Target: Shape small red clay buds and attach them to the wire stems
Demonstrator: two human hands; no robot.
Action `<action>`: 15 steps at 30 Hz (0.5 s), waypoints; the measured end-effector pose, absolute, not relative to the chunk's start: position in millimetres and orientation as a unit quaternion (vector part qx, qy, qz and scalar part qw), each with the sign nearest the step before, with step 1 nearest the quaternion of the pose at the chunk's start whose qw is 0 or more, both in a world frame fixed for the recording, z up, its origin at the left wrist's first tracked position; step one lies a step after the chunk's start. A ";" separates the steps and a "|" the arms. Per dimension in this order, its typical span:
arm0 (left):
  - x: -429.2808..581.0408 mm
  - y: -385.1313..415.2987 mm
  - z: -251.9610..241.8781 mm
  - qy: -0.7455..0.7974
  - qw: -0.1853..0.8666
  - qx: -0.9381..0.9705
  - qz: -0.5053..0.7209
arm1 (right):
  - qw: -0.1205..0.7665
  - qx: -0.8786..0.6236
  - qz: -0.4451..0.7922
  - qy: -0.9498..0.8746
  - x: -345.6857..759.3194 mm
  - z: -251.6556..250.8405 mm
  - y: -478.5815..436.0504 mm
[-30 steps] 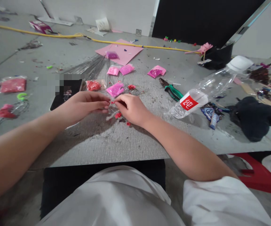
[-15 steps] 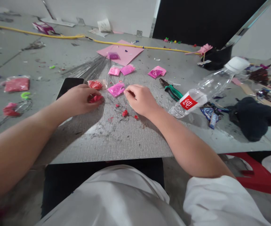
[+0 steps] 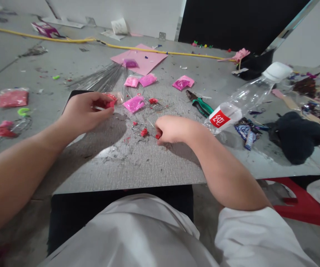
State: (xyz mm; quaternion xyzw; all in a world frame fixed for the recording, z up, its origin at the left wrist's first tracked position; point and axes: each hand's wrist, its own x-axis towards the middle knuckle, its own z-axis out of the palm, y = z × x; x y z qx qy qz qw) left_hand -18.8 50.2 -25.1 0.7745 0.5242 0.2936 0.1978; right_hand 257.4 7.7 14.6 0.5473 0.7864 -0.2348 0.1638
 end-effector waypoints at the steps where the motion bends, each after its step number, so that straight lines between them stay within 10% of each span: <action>1: -18.3 50.3 -25.2 0.531 0.209 0.763 0.302 | 0.161 0.550 -0.233 0.786 257.8 14.4 8.7; 15: -14.9 48.7 -23.1 0.535 0.250 0.733 0.339 | 0.016 0.595 -0.163 0.787 269.4 -3.7 37.1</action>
